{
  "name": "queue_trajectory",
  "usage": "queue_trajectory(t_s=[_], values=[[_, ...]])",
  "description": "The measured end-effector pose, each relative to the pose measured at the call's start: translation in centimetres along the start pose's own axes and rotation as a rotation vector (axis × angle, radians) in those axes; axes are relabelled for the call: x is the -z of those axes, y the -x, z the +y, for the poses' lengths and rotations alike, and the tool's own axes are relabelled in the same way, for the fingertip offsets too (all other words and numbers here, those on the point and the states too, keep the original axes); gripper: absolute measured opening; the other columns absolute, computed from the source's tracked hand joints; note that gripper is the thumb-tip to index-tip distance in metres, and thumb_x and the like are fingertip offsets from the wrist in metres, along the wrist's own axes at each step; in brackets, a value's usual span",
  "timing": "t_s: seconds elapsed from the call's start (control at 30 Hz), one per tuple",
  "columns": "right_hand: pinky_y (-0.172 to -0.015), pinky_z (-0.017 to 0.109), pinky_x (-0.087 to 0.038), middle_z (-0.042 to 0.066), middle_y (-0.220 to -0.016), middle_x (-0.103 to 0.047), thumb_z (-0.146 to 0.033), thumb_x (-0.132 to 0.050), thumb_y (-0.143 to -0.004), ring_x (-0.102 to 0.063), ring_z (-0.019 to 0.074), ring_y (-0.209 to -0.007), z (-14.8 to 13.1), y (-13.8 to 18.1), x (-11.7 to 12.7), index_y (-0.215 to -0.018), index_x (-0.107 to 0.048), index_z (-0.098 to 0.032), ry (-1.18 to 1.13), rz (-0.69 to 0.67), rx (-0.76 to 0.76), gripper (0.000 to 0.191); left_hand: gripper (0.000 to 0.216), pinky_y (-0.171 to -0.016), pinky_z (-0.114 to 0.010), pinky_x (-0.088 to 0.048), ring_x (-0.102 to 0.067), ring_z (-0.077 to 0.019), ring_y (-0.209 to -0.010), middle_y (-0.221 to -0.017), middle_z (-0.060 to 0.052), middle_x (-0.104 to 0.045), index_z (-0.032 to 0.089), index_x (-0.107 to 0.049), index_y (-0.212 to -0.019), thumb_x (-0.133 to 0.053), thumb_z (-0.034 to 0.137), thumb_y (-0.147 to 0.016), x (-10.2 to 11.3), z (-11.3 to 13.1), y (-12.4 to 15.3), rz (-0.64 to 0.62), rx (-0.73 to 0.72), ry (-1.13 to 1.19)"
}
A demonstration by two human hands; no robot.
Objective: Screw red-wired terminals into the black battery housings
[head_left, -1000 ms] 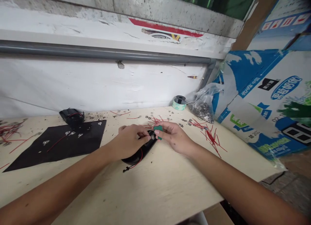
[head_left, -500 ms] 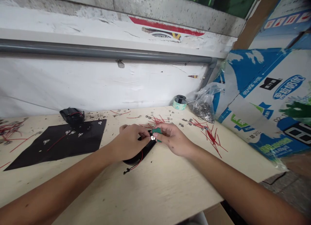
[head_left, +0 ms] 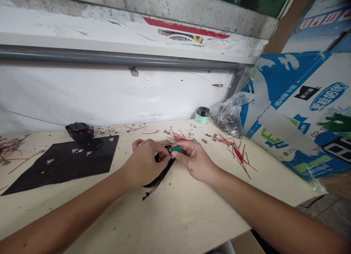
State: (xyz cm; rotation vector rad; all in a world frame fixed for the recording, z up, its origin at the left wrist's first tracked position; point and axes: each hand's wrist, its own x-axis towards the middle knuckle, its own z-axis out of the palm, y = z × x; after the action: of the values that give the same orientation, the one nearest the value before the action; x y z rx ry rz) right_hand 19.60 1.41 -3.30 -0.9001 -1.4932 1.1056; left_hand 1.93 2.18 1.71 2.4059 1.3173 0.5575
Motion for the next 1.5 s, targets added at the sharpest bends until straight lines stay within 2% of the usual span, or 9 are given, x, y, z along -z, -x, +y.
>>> queue_trajectory(t_s=[0.33, 0.7, 0.87, 0.97, 1.2, 1.5], values=[[-0.084, 0.037, -0.048, 0.004, -0.085, -0.069, -0.036, -0.07, -0.079, -0.062, 0.0199, -0.083, -0.6, 0.1, 0.1, -0.081, -0.07, -0.018, -0.069, -0.017, -0.045, 0.018, 0.026, -0.098, -0.05, -0.028, -0.06, -0.0242, -0.088, -0.079, -0.001, -0.073, 0.026, -0.071, -0.072, -0.053, 0.039, -0.083, -0.5, 0.2, 0.1, 0.034, -0.019, -0.018], [-0.083, 0.038, -0.048, 0.004, -0.081, -0.069, -0.04, -0.074, -0.077, -0.063, 0.0203, -0.081, 0.0, -0.2, 0.5, -0.081, -0.07, -0.017, -0.064, -0.021, -0.067, 0.023, 0.025, -0.098, -0.05, -0.029, -0.063, -0.0235, -0.083, -0.078, 0.0, -0.072, 0.025, -0.072, -0.075, -0.053, 0.039, -0.083, -0.5, 0.4, 0.2, 0.032, 0.019, 0.007], [-0.078, 0.033, -0.046, 0.001, -0.078, -0.067, -0.036, -0.072, -0.08, -0.059, 0.0161, -0.075, -0.7, -0.3, 0.8, -0.081, -0.07, -0.017, -0.081, -0.001, -0.082, 0.018, 0.024, -0.099, -0.05, -0.034, -0.064, -0.0237, -0.082, -0.085, 0.0, -0.075, 0.026, -0.072, -0.077, -0.052, 0.038, -0.084, -0.3, 0.0, 0.1, 0.017, 0.062, 0.097], [-0.077, 0.032, -0.045, 0.0, -0.074, -0.065, -0.033, -0.071, -0.082, -0.058, 0.0151, -0.073, -0.9, -0.3, 0.8, -0.078, -0.069, -0.018, -0.074, -0.006, -0.075, 0.016, 0.023, -0.1, -0.051, -0.032, -0.065, -0.0231, -0.081, -0.086, 0.001, -0.075, 0.027, -0.071, -0.076, -0.053, 0.038, -0.084, -0.3, -0.1, 0.1, 0.019, 0.064, 0.086], [-0.091, 0.038, -0.045, 0.006, -0.097, -0.071, -0.037, -0.072, -0.081, -0.063, 0.0198, -0.092, -0.2, -0.2, 0.7, -0.093, -0.07, -0.017, -0.08, -0.023, -0.096, 0.024, 0.024, -0.101, -0.052, -0.029, -0.065, -0.0238, -0.084, -0.088, 0.001, -0.075, 0.027, -0.072, -0.078, -0.052, 0.038, -0.085, -0.4, -0.1, 0.2, 0.032, 0.041, 0.062], [-0.084, 0.034, -0.046, 0.003, -0.089, -0.068, -0.039, -0.073, -0.081, -0.062, 0.0175, -0.084, 0.0, -0.3, 0.6, -0.09, -0.067, -0.018, -0.101, -0.04, -0.066, 0.024, 0.024, -0.101, -0.053, -0.029, -0.065, -0.025, -0.087, -0.089, -0.001, -0.075, 0.026, -0.073, -0.079, -0.053, 0.038, -0.084, -0.6, 0.0, 0.3, 0.044, 0.03, 0.036]])
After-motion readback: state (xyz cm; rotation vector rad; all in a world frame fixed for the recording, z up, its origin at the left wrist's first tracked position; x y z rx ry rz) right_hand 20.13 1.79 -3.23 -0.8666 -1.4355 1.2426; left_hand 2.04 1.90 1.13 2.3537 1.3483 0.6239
